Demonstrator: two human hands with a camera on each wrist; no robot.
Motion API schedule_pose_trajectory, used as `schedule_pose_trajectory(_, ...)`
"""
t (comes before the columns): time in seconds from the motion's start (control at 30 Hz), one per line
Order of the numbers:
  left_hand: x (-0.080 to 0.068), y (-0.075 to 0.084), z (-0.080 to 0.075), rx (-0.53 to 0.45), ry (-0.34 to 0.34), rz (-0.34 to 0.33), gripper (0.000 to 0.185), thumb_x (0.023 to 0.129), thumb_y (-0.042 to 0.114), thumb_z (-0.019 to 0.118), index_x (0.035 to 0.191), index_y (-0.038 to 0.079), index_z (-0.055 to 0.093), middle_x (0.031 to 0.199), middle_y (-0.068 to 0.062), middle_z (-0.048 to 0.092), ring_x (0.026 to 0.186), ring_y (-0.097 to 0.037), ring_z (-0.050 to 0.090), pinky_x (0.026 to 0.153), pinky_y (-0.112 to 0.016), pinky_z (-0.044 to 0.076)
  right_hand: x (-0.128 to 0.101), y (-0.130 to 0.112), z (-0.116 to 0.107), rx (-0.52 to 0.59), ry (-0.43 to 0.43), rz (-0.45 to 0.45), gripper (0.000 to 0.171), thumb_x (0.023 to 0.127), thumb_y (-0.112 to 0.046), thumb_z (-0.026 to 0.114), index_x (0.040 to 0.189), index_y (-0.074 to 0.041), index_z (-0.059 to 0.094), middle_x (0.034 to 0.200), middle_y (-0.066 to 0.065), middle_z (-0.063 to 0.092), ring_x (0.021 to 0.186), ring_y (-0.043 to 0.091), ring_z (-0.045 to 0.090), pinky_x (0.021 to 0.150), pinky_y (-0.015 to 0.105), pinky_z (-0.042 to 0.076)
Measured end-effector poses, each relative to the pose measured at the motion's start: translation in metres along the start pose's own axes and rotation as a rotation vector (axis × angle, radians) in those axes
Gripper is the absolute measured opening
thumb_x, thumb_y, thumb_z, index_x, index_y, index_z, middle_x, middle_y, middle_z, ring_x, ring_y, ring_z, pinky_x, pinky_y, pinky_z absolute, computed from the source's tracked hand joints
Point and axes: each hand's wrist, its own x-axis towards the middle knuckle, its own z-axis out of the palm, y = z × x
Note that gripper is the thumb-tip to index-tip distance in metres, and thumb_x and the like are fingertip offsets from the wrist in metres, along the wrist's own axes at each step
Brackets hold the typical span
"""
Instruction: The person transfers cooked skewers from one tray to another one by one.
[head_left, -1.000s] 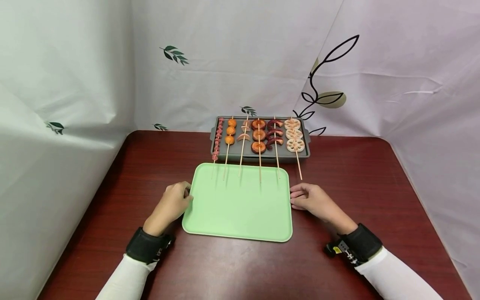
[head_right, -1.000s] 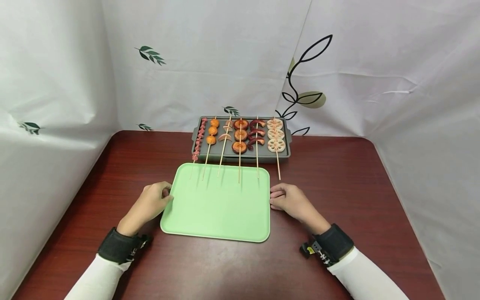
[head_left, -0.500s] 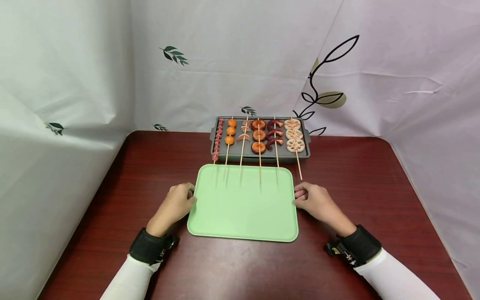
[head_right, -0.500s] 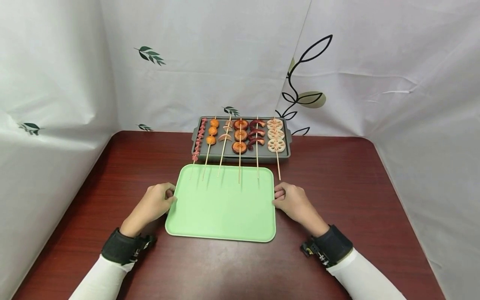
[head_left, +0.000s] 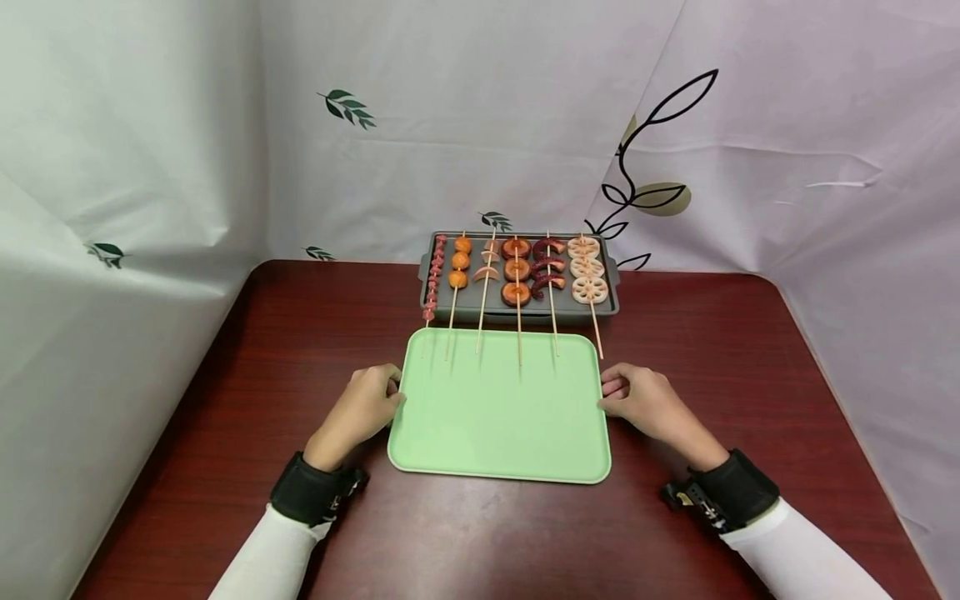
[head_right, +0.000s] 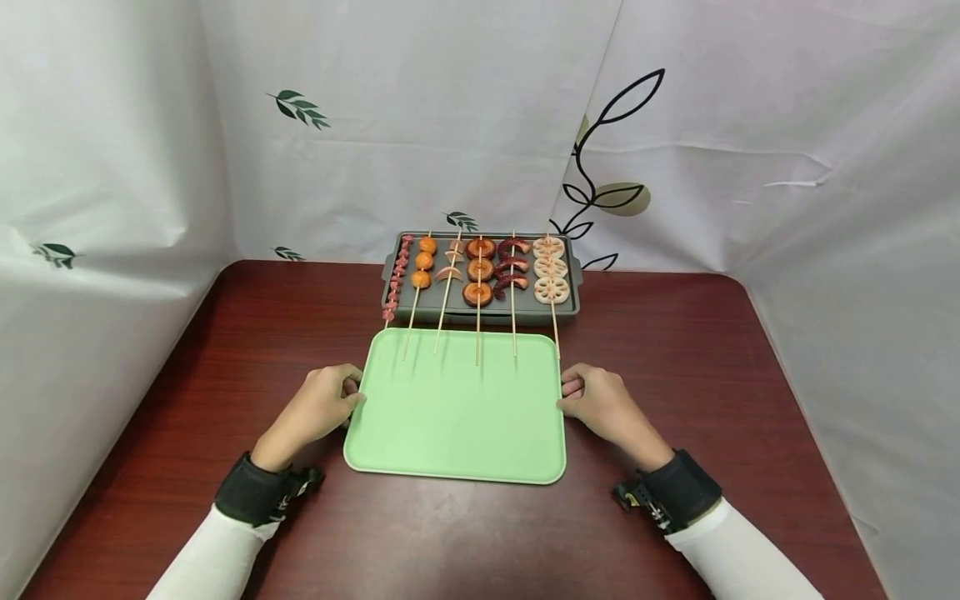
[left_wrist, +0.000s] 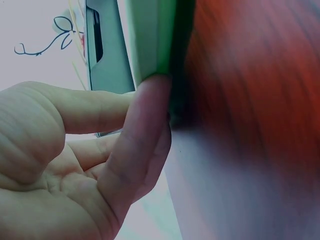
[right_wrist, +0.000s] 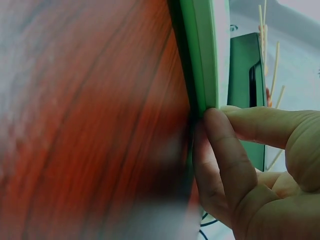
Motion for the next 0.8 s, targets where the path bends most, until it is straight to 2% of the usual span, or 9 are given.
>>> schedule_pose_trajectory(0.27,0.0021,0.0029,0.0043,-0.06,-0.019,-0.02,0.023,0.096,-0.002,0.065,0.118,-0.009,0.064,0.079,-0.01,0.065,0.053,-0.014,0.061,0.054,-0.027,0.056,-0.0004,0.0023,-0.0059,-0.023,-0.019,0.001,0.031,0.088,-0.013,0.076,0.115,0.001,0.069,0.099,0.008,0.072,0.088,0.016,0.067,0.074,0.029,0.056)
schedule_pose_trajectory(0.5,0.0033,0.0052,0.008,-0.12,-0.056,-0.053,0.027,0.098,0.0,0.065,0.124,-0.009,0.061,0.083,-0.012,0.063,0.055,-0.018,0.063,0.053,-0.027,0.059,0.0001,0.0045,-0.0096,-0.04,-0.022,0.004,0.029,0.089,-0.014,0.077,0.113,0.0,0.069,0.097,0.007,0.071,0.086,0.015,0.064,0.07,0.026,0.053)
schedule_pose_trajectory(0.8,0.0045,0.0051,0.0089,-0.13,-0.05,-0.059,0.027,0.098,-0.001,0.064,0.124,-0.009,0.06,0.085,-0.013,0.064,0.055,-0.018,0.063,0.052,-0.028,0.059,0.0007,0.0041,-0.0107,-0.055,-0.034,0.008,0.032,0.088,-0.014,0.078,0.114,0.002,0.068,0.098,0.008,0.071,0.086,0.016,0.065,0.07,0.027,0.054)
